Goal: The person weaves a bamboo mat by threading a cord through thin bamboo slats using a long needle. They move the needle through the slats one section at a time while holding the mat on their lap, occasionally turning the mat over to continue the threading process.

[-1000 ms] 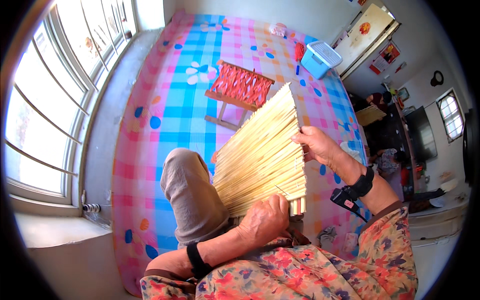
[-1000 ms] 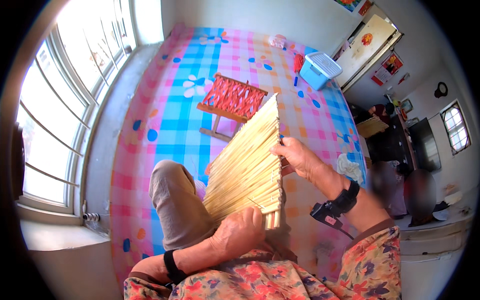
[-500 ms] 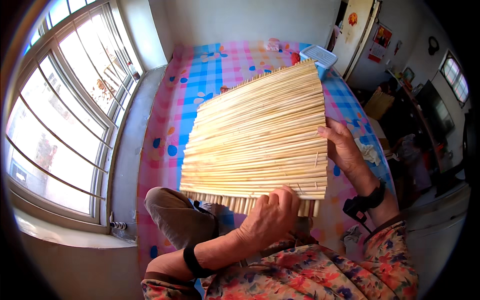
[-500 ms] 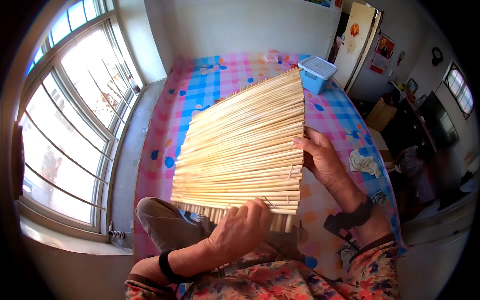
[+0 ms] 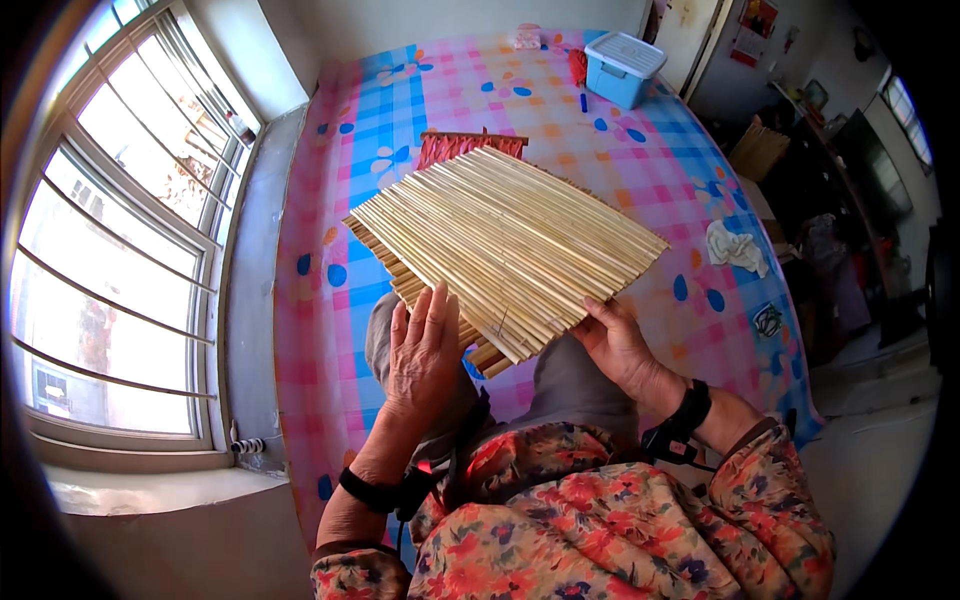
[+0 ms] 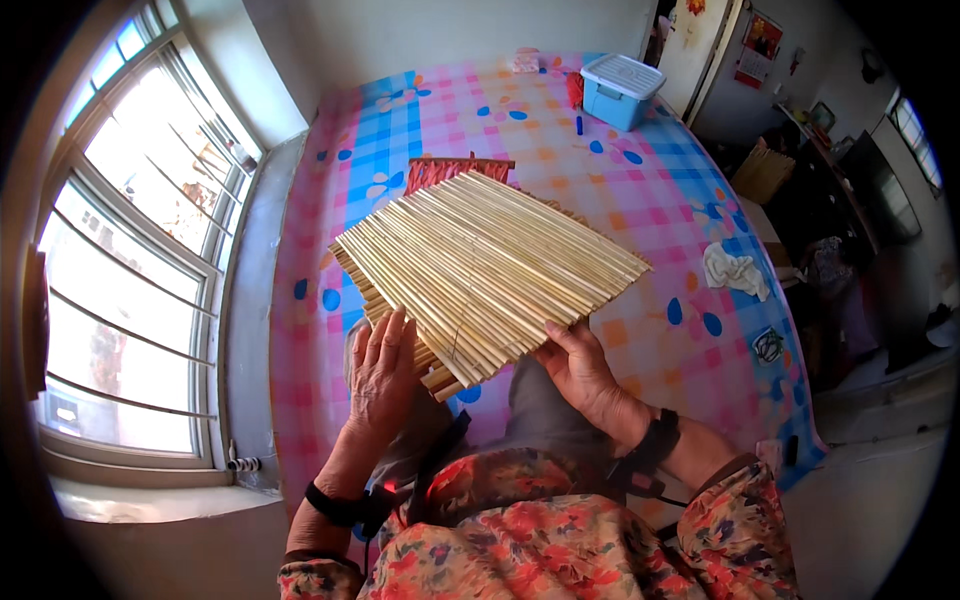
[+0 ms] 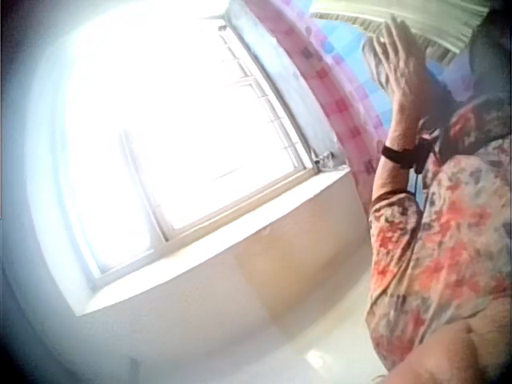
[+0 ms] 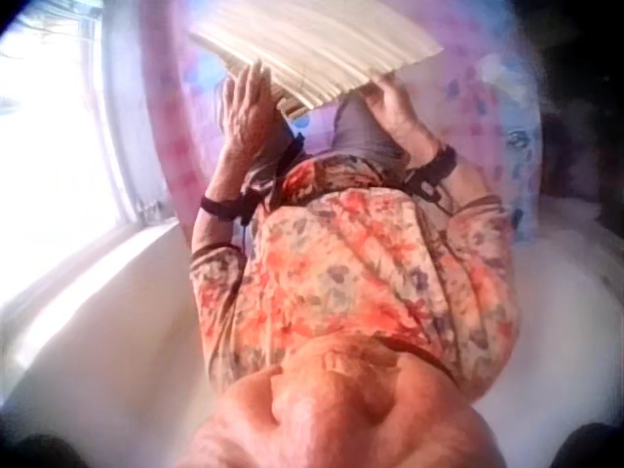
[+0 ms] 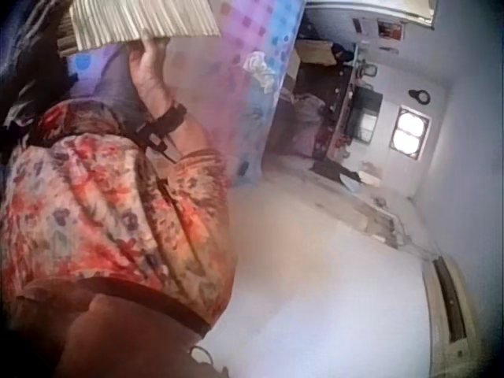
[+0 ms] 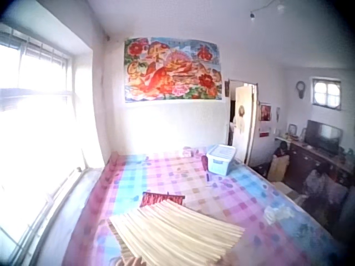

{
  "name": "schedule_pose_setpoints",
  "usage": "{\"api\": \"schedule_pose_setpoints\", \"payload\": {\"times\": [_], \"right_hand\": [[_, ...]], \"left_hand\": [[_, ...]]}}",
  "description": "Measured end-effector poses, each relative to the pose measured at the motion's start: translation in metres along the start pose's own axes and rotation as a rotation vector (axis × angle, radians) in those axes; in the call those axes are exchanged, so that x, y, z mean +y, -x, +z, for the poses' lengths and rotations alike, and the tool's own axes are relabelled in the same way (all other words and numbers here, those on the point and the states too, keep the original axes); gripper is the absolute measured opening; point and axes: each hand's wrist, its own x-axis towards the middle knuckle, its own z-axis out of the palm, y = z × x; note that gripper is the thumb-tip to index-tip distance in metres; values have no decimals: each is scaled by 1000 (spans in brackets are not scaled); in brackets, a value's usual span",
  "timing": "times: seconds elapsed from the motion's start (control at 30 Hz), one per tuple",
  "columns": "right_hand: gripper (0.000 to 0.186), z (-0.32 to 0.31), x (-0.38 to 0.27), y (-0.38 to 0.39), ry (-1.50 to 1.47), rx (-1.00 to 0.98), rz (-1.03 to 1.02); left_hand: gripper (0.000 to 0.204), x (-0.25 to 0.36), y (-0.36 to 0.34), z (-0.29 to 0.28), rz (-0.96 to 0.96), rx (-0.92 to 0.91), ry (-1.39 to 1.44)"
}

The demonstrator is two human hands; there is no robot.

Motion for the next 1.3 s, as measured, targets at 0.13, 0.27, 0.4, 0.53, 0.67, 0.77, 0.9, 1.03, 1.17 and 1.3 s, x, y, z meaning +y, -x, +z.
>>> {"api": "schedule_pose_setpoints", "payload": {"times": [0.13,0.27,0.4,0.53,0.67,0.77,0.9,1.03,1.17,1.3], "right_hand": [[43,10,10,11,86,-2,128],[46,21,4,17,231,-52,455],[49,24,-9,13,389,-219,787],[35,49,-15,7,744,-450,885],[14,91,-6,-13,1240,-802,-246],[12,105,29,-40,1206,-719,-222],[9,107,53,-48,1259,-789,-375],[8,107,61,-49,1198,-799,-435],[6,104,70,-53,1137,-804,-477],[5,102,70,-53,1078,-793,-450]], "left_hand": [[67,-2,29,22,-288,-22,196],[75,4,43,19,-617,55,417],[56,12,70,3,-871,91,663],[35,12,89,-19,-1111,24,1204],[42,21,75,-26,-1224,-67,1677],[46,21,63,-17,-1328,-133,1894],[36,27,46,-6,-1419,-35,2006],[30,31,51,8,-1406,148,2060],[27,31,51,12,-1369,192,2043],[27,33,46,12,-1398,259,1966]]}}
